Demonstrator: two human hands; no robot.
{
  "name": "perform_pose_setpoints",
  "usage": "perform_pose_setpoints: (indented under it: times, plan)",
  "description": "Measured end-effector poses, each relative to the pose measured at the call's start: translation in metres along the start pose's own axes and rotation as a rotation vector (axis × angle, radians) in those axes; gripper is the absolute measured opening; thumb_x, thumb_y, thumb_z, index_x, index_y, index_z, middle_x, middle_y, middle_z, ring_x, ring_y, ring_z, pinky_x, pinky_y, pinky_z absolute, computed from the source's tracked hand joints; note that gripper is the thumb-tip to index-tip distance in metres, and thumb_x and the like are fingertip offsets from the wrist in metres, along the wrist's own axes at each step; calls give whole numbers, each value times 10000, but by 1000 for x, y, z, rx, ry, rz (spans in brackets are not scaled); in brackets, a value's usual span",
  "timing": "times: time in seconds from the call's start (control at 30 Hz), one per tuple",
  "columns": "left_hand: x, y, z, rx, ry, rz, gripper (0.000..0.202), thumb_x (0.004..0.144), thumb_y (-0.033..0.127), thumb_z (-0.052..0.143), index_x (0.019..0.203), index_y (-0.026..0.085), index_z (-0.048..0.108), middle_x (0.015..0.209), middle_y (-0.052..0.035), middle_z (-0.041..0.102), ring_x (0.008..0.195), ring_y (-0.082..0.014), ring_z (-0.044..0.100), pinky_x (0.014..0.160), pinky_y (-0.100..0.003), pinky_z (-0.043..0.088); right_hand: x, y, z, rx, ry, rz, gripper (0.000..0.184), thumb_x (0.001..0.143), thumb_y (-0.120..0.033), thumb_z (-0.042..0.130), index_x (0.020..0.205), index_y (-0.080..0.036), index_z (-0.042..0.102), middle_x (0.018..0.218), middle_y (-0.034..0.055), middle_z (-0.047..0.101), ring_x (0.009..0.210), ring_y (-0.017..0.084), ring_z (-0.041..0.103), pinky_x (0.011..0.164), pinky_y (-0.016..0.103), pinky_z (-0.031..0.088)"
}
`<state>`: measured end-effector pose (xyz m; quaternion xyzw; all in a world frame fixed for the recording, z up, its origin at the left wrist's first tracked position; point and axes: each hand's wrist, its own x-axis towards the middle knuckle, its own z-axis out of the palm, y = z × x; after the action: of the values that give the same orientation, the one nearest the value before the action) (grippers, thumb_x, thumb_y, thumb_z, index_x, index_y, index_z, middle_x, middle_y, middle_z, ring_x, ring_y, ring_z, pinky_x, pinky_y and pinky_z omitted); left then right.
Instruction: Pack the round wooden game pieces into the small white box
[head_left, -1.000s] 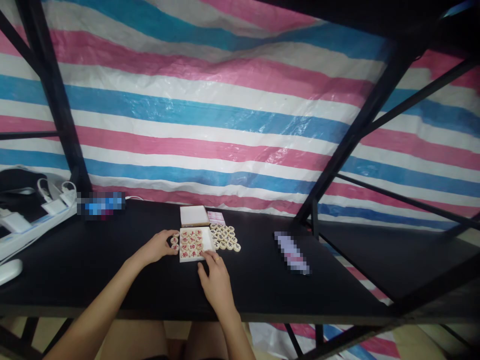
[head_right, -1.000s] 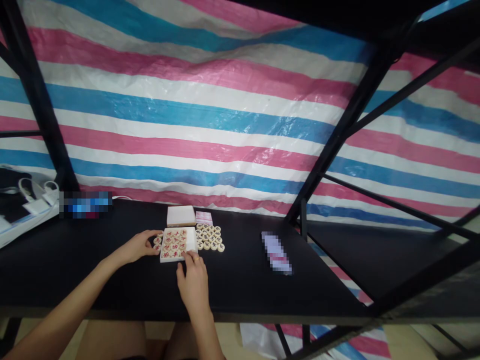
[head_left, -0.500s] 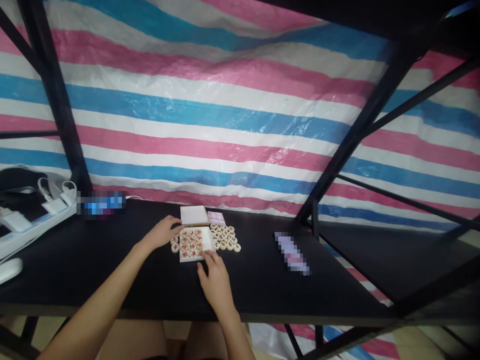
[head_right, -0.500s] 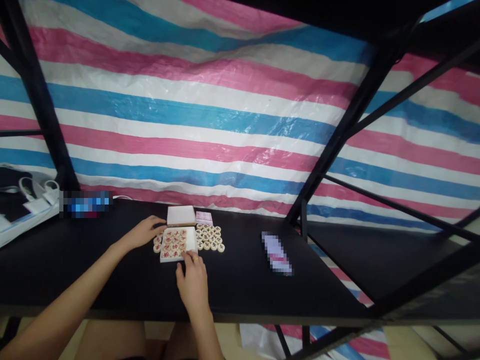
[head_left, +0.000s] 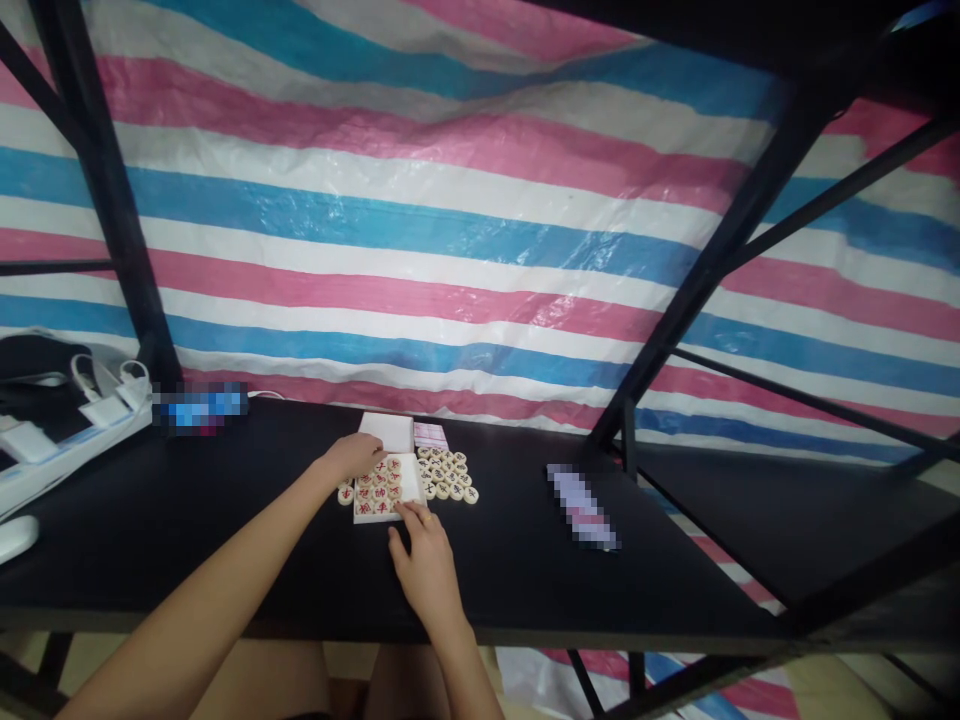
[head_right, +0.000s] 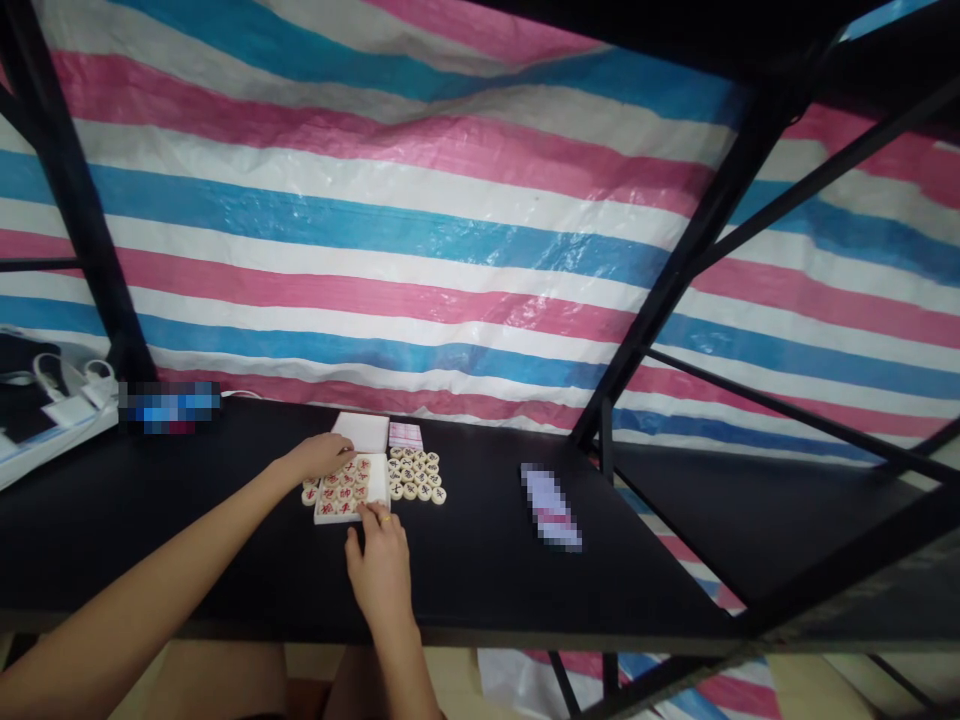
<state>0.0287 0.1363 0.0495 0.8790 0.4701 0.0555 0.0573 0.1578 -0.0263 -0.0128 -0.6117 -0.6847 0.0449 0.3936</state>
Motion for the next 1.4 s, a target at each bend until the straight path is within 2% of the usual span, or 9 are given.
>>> perform_pose_setpoints:
  times: [0.3,0.47,0.57,0.67,0.8,0.9,1.07,1.23,1.4]
  plan:
    - [-12,3,3,14,80,10,323,862,245,411,820,182,725,922,-149,711,981,-304,599,833,-408,418,0,-2,0,-48,13,-12,338,822,-139,522,1146,-167,615,1125,106,618,1047,252,564,926,380,450]
    - [-6,0,7,-130,143,-1,234,779,150,509,840,184,732,890,-140,706,961,-302,606,833,-396,430,-1,1,3,-53,-3,-31,370,835,-151,514,1198,-158,586,1178,119,597,1100,261,542,953,399,437]
    - [-9,-2,5,-280,235,-29,257,758,181,561,967,197,709,984,-118,687,987,-291,600,880,-389,426,-2,3,3,-36,-17,-36,389,842,-168,513,1227,-155,564,1218,125,574,1130,262,525,962,404,437]
    - [-27,-8,5,-465,378,-104,331,815,288,527,1113,203,643,1126,-96,636,1085,-261,559,973,-367,385,-2,3,3,-13,-17,-38,394,843,-168,509,1233,-155,560,1222,125,569,1140,255,519,967,398,438]
    - [-54,-16,18,-749,553,-348,409,877,355,423,1215,168,556,1288,-118,550,1226,-257,469,1056,-407,311,-2,3,3,-3,-35,-41,397,839,-163,507,1232,-162,562,1237,117,562,1149,258,512,984,414,425]
    - [-62,-15,32,-997,567,-495,406,899,346,389,1208,143,557,1309,-152,546,1225,-257,490,1015,-403,380,-3,3,3,-4,-45,-35,402,841,-168,502,1240,-166,558,1253,114,554,1158,260,508,991,421,421]
    - [-62,-4,43,-1299,592,-581,355,891,339,444,1177,180,582,1349,-120,521,1255,-225,465,1028,-358,380,-4,3,4,6,-29,-44,402,842,-177,500,1239,-175,561,1252,111,560,1168,255,507,996,415,422]
    - [-60,9,44,-1422,625,-592,345,882,295,474,1172,150,590,1330,-121,540,1237,-227,486,1032,-358,376,-4,2,3,11,-61,-59,401,853,-189,485,1247,-162,555,1259,116,556,1172,256,502,1002,421,414]
    - [-55,15,42,-1443,597,-609,374,872,293,483,1203,144,573,1208,-136,633,1069,-243,617,881,-363,495,-3,2,3,0,-71,-67,411,853,-196,487,1258,-166,550,1266,116,554,1178,249,501,1002,407,416]
